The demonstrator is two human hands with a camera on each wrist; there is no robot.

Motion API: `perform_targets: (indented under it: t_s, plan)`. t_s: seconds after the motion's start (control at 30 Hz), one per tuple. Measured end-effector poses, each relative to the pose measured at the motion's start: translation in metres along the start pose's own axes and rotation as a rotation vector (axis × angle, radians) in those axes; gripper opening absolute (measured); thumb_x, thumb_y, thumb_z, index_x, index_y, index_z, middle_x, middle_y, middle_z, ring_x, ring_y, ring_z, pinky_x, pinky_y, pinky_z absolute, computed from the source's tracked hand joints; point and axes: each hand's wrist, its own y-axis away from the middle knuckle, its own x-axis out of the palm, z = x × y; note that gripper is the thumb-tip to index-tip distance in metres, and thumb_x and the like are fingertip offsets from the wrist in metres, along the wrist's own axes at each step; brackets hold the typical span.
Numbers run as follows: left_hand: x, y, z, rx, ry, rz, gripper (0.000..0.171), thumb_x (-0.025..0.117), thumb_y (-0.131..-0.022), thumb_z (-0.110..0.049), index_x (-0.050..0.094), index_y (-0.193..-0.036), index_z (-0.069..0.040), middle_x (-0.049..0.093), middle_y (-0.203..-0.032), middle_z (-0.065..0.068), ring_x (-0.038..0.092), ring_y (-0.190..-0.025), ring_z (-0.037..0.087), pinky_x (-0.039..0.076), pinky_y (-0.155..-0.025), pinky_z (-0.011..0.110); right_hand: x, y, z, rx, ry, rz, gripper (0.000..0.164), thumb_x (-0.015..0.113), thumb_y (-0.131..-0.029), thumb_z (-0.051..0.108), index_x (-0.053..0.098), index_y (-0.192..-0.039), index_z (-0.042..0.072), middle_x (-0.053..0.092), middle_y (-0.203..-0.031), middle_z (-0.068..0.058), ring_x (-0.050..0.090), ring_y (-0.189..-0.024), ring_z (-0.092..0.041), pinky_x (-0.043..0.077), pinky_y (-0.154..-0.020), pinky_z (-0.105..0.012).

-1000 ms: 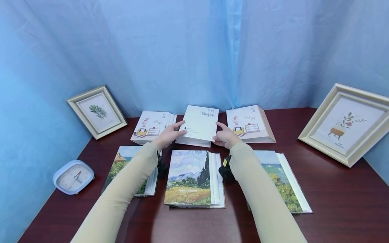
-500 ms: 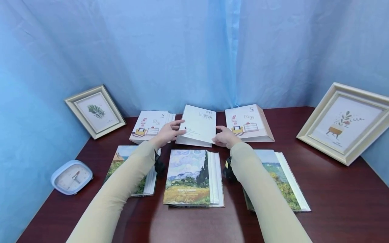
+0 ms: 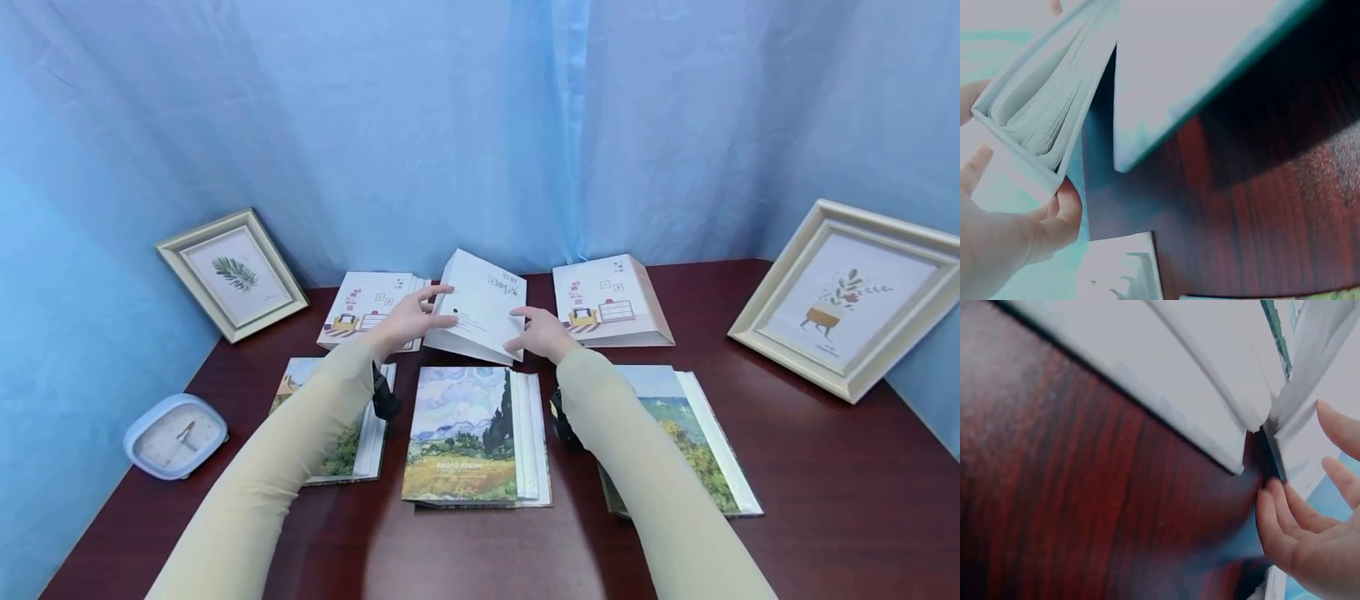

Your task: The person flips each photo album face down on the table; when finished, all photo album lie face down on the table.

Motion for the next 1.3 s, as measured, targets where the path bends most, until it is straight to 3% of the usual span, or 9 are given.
perform_targets:
  t_s: [0.17,0.37,0.5,0.8,1.03,1.3]
  plan:
    - [-0.003,0.002,-0.009,0.011,-0.077,-0.011,0.057,0.068,-0.087,-0.024,0.046,-0.140,-0.025,0.043,-0.144,0.014,0.044,-0.128,0.030,0.039,-0.104,0.045,0.004,0.001,0.007,-0.056,0.079,-0.023,0.064,0.068,-0.087,0.012,0.039,-0.144,0.009,0.038,-0.143,-0.027,0.039,-0.130,-0.040,0.037,-0.104,-0.053]
    - [-0.006,0.002,-0.019,0.032,-0.167,-0.013,0.058,0.070,-0.086,-0.025,0.048,-0.140,-0.024,0.031,-0.154,0.006,0.027,-0.142,0.028,0.027,-0.113,0.046,0.006,0.001,0.012,-0.088,0.045,0.006,0.065,0.068,-0.086,0.009,0.040,-0.145,0.012,0.041,-0.142,-0.023,0.046,-0.124,-0.037,0.041,-0.102,-0.049]
    - [-0.009,0.002,-0.025,0.057,-0.213,-0.010,0.058,0.068,-0.087,-0.026,0.047,-0.141,-0.023,0.033,-0.153,0.006,0.028,-0.141,0.027,0.028,-0.113,0.045,0.006,0.000,0.015,-0.098,-0.001,0.026,0.063,0.064,-0.089,0.010,0.037,-0.146,0.013,0.042,-0.140,-0.024,0.046,-0.125,-0.037,0.041,-0.102,-0.049]
    - [-0.006,0.004,-0.039,0.078,-0.168,-0.017,0.055,0.061,-0.092,-0.029,0.044,-0.143,-0.019,0.036,-0.151,0.010,0.039,-0.135,0.028,0.039,-0.105,0.043,0.002,0.002,0.024,-0.091,-0.293,0.047,0.063,0.051,-0.099,0.022,0.019,-0.153,0.016,0.034,-0.145,-0.025,0.041,-0.130,-0.041,0.039,-0.103,-0.052]
    - [-0.001,0.007,-0.046,0.096,-0.122,-0.035,0.054,0.060,-0.093,-0.027,0.044,-0.143,-0.016,0.040,-0.148,0.011,0.045,-0.129,0.028,0.043,-0.102,0.043,-0.001,0.003,0.029,-0.105,-0.356,0.022,0.067,0.052,-0.098,0.029,0.015,-0.154,0.021,0.030,-0.149,-0.024,0.040,-0.130,-0.042,0.038,-0.103,-0.054]
    - [0.001,0.009,-0.049,0.168,-0.045,-0.035,0.049,0.058,-0.094,-0.023,0.047,-0.140,-0.012,0.052,-0.136,0.014,0.055,-0.118,0.028,0.048,-0.096,0.040,-0.006,0.001,0.028,-0.114,-0.460,0.041,0.075,0.053,-0.096,0.038,0.007,-0.154,0.027,0.022,-0.152,-0.021,0.034,-0.134,-0.042,0.044,-0.098,-0.053]
